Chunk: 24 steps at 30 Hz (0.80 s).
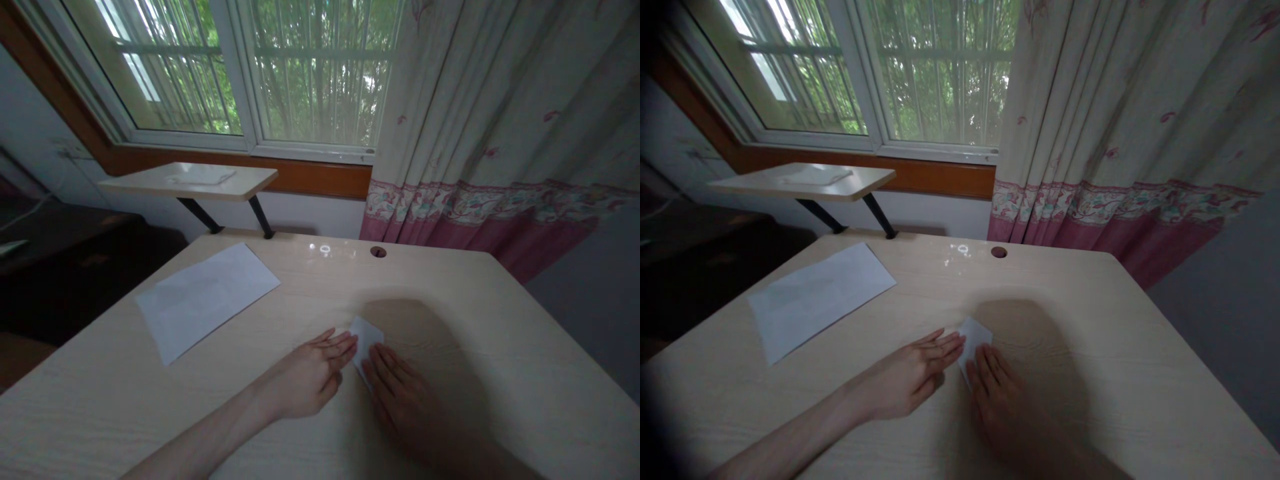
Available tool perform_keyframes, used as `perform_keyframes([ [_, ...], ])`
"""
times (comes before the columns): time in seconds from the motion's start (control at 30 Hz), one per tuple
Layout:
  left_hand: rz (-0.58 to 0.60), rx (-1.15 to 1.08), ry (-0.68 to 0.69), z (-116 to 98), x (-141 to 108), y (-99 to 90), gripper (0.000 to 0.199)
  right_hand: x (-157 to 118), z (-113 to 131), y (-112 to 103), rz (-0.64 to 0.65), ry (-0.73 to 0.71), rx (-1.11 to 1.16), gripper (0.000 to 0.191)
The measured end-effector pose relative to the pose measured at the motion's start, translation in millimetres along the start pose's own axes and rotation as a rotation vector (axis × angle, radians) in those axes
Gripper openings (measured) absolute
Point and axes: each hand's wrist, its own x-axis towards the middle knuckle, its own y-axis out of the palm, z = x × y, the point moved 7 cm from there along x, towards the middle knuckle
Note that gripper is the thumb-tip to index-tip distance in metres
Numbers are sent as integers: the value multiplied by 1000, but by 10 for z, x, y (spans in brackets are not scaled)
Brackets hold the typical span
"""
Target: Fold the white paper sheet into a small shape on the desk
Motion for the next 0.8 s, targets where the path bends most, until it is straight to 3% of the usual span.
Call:
perform_keyframes([
  [0.23,69,-30,9,-39,-35,-1,73,-70,93,-33,58,-15,15,75],
  [0.37,103,8,-26,-45,-57,38,71,-136,129,47,3,-22,-47,89],
  [0.57,80,66,-43,-86,-58,105,71,-318,198,175,-52,-82,-163,77],
  [0.8,78,116,-82,-111,-35,231,70,-596,139,194,4,-154,-17,61],
])
